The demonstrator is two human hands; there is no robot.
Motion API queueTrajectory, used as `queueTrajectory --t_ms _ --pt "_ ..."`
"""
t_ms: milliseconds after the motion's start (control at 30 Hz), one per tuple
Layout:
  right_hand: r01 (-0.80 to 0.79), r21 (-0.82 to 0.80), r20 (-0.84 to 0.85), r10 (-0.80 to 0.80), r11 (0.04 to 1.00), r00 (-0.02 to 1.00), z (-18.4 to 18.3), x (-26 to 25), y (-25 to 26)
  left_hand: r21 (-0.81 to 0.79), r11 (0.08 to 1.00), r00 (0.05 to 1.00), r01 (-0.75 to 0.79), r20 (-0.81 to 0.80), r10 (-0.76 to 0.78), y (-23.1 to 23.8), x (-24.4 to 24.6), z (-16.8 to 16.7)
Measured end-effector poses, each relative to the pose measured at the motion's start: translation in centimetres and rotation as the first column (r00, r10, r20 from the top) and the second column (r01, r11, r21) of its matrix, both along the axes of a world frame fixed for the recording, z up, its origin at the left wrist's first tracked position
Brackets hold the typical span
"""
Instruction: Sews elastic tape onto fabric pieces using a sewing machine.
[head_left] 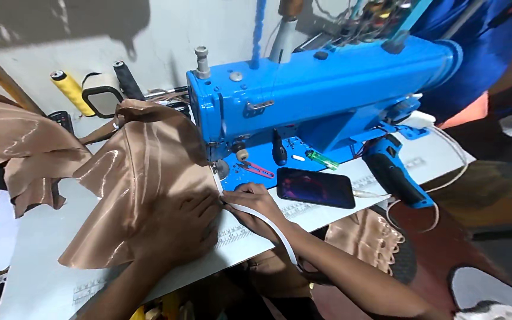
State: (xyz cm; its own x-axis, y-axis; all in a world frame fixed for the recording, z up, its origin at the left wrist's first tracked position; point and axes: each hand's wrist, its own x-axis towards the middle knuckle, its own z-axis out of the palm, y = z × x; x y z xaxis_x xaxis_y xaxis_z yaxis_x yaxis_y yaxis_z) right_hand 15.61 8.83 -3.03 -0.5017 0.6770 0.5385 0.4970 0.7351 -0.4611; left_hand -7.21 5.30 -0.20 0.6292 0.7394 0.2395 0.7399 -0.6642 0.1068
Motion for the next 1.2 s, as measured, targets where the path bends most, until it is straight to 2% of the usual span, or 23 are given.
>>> queueTrajectory --t_ms 133,267,567,667,900,1200 --pt "0.005 -0.020 0.017 -0.005 1.000 1.000 0.3 0.0 0.2 -0.048 0.999 1.000 -0.005 0.006 0.005 0.1 0.1 0.1" --pt "0.006 -0.029 0.028 -0.005 1.000 1.000 0.5 0.0 0.6 -0.009 1.000 1.000 -0.003 -0.004 0.003 0.3 0.1 0.0" --pt "-0.012 -0.045 0.077 0.016 0.999 0.997 0.9 -0.2 1.3 -0.041 0.997 0.997 -0.070 -0.015 0.070 0.9 0.7 0.3" --pt "-0.001 -0.031 0.087 0.004 1.000 0.996 0.8 -0.3 1.4 0.007 0.997 0.997 -0.075 0.007 0.074 1.0 0.7 -0.2" --pt "0.000 -0.029 0.104 0.003 1.000 0.995 0.9 -0.6 1.9 -0.025 0.992 0.992 -0.124 -0.033 0.124 0.8 1.2 0.0" --pt "-0.017 -0.051 0.100 0.022 0.999 0.995 0.9 -0.7 2.8 0.087 0.980 0.983 -0.178 -0.023 0.181 0.9 1.9 -0.9"
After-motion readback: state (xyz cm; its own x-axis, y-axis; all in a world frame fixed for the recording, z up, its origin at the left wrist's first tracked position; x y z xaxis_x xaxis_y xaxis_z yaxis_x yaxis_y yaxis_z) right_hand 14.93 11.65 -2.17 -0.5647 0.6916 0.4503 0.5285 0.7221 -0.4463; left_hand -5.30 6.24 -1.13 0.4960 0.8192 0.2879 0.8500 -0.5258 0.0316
